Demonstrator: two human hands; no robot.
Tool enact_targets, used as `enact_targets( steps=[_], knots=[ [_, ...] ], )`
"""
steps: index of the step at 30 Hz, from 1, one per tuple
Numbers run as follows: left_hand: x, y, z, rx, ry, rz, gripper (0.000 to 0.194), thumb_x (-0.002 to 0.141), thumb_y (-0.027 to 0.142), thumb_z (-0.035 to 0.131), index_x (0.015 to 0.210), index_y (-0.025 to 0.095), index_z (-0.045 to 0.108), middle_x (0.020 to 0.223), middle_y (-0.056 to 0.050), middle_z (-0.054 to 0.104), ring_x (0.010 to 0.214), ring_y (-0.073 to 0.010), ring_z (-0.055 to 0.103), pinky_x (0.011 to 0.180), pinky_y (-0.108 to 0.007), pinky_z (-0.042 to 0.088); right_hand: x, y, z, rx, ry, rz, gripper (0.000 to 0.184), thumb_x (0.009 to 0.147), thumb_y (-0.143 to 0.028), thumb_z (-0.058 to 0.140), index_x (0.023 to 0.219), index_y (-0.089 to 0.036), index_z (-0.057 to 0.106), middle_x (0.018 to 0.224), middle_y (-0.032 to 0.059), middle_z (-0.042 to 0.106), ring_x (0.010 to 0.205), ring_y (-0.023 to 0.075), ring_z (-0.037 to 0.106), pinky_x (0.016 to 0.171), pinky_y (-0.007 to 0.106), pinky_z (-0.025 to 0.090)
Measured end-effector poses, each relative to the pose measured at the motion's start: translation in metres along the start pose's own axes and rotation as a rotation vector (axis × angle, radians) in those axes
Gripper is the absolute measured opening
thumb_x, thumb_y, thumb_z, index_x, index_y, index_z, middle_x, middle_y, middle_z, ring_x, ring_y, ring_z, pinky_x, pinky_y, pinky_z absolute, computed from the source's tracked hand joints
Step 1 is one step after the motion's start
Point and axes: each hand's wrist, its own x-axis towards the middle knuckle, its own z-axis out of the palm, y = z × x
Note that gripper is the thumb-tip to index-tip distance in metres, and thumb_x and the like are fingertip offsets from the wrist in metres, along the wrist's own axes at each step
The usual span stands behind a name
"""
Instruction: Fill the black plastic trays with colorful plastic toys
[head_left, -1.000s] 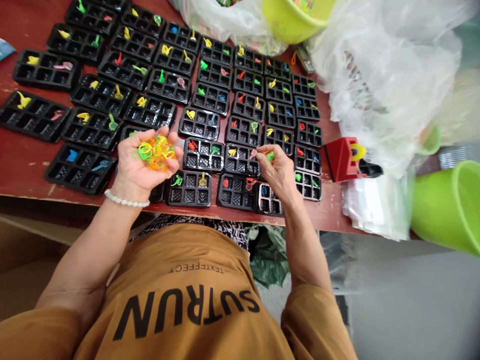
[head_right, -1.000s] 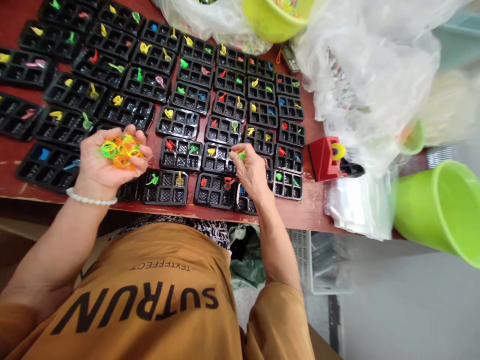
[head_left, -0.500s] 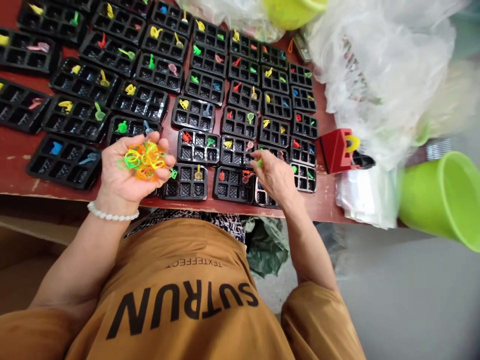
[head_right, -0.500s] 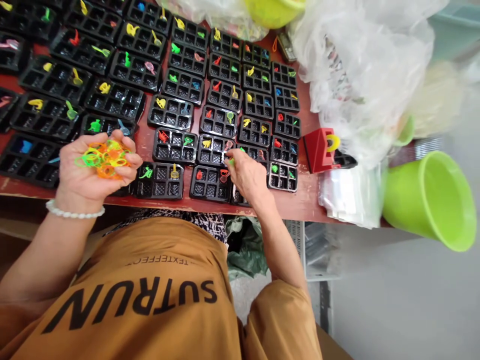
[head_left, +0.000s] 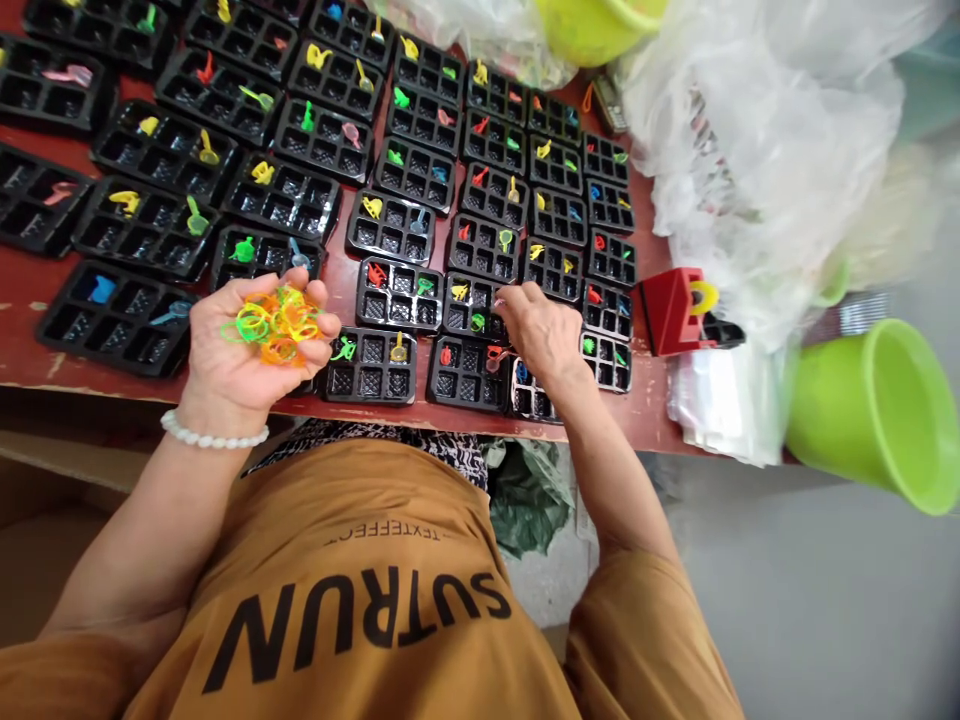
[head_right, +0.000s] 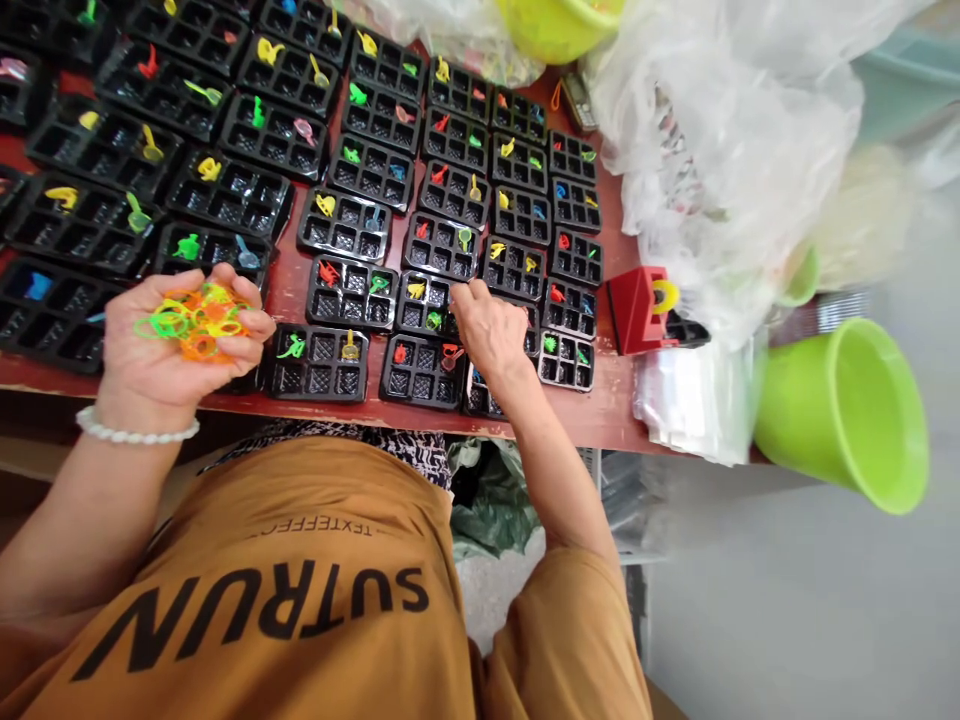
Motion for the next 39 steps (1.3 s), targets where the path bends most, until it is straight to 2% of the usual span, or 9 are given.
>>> enact_targets(
  steps=[6,13,18,24,28,31,33,36,39],
  knots=[
    [0.001,0.0,0.002,-0.021,-0.011,0.004,0.018,0.098,0.026,0.05,0.09,0.019,0.066,0.079,-0.009,0.074,0.059,-0.022,0.066,0.036,-0.026,0.054,0.023,0.026,-0.012,0.414,0.246,0.139,0.037,0.109,-0.048,0.048,0.124,-0.023,0.072,0.1,0.008,0.078,0.09,0.0238,0.071,0.081,0.036,0.051],
    [-0.002,0.001,0.002,0.0,-0.022,0.021,0.022,0.1,0.027,0.045,0.091,0.019,0.063,0.08,-0.008,0.073,0.059,-0.0198,0.066,0.036,-0.023,0.053,0.041,0.028,-0.006,0.352,0.18,0.106,0.039,0.106,-0.049,0.053,0.132,-0.023,0.067,0.106,0.0102,0.079,0.091,0.0263,0.071,0.082,0.039,0.054],
    [0.0,0.0,0.001,-0.048,0.006,0.011,0.015,0.094,0.024,0.053,0.091,0.02,0.067,0.079,-0.01,0.074,0.058,-0.0218,0.065,0.034,-0.025,0.053,0.066,0.02,0.002,0.249,0.072,0.092,0.037,0.103,-0.057,0.063,0.113,-0.024,0.076,0.098,0.0095,0.08,0.09,0.0261,0.072,0.079,0.038,0.054],
    [0.002,0.001,0.006,0.005,0.045,0.044,0.023,0.099,0.026,0.044,0.089,0.02,0.064,0.077,-0.009,0.071,0.055,-0.0206,0.065,0.033,-0.023,0.051,0.09,0.014,0.007,0.252,-0.024,0.029,0.034,0.093,-0.042,0.082,0.122,-0.026,0.079,0.097,0.007,0.082,0.096,0.0276,0.074,0.081,0.038,0.053],
    [0.004,0.004,0.005,0.019,0.028,0.049,0.025,0.1,0.026,0.04,0.089,0.02,0.061,0.077,-0.009,0.071,0.055,-0.02,0.066,0.033,-0.022,0.052,0.091,0.033,0.012,0.486,0.058,0.032,0.047,0.09,-0.059,0.08,0.118,-0.022,0.078,0.085,0.0049,0.078,0.081,0.0217,0.07,0.075,0.035,0.052],
    [0.006,0.005,0.004,-0.004,0.027,0.036,0.019,0.098,0.025,0.043,0.092,0.02,0.06,0.078,-0.008,0.071,0.055,-0.0201,0.066,0.034,-0.023,0.053,0.101,0.057,0.018,0.8,0.213,0.139,0.062,0.094,-0.08,0.059,0.107,-0.021,0.074,0.081,0.0051,0.072,0.066,0.0174,0.063,0.061,0.033,0.05],
    [0.008,0.005,0.005,-0.014,0.027,0.033,0.015,0.095,0.023,0.045,0.093,0.02,0.06,0.079,-0.008,0.071,0.056,-0.0201,0.066,0.034,-0.022,0.053,0.115,0.071,0.02,0.99,0.219,0.199,0.067,0.096,-0.084,0.049,0.109,-0.022,0.07,0.082,0.0053,0.07,0.061,0.0166,0.06,0.054,0.033,0.049],
    [0.009,0.005,0.007,-0.005,0.027,0.037,0.014,0.092,0.02,0.046,0.093,0.02,0.06,0.081,-0.007,0.07,0.056,-0.02,0.066,0.035,-0.022,0.053,0.143,0.081,0.023,1.108,0.098,0.192,0.053,0.097,-0.071,0.059,0.116,-0.021,0.066,0.091,0.0068,0.07,0.067,0.0171,0.063,0.056,0.034,0.052],
    [0.011,0.007,0.005,0.007,0.044,0.051,0.014,0.092,0.02,0.046,0.093,0.02,0.06,0.08,-0.008,0.069,0.056,-0.0198,0.066,0.035,-0.022,0.053,0.165,0.075,0.026,1.109,0.002,0.169,0.034,0.093,-0.04,0.069,0.12,-0.019,0.063,0.103,0.0085,0.07,0.075,0.0171,0.068,0.059,0.032,0.055]
  ],
)
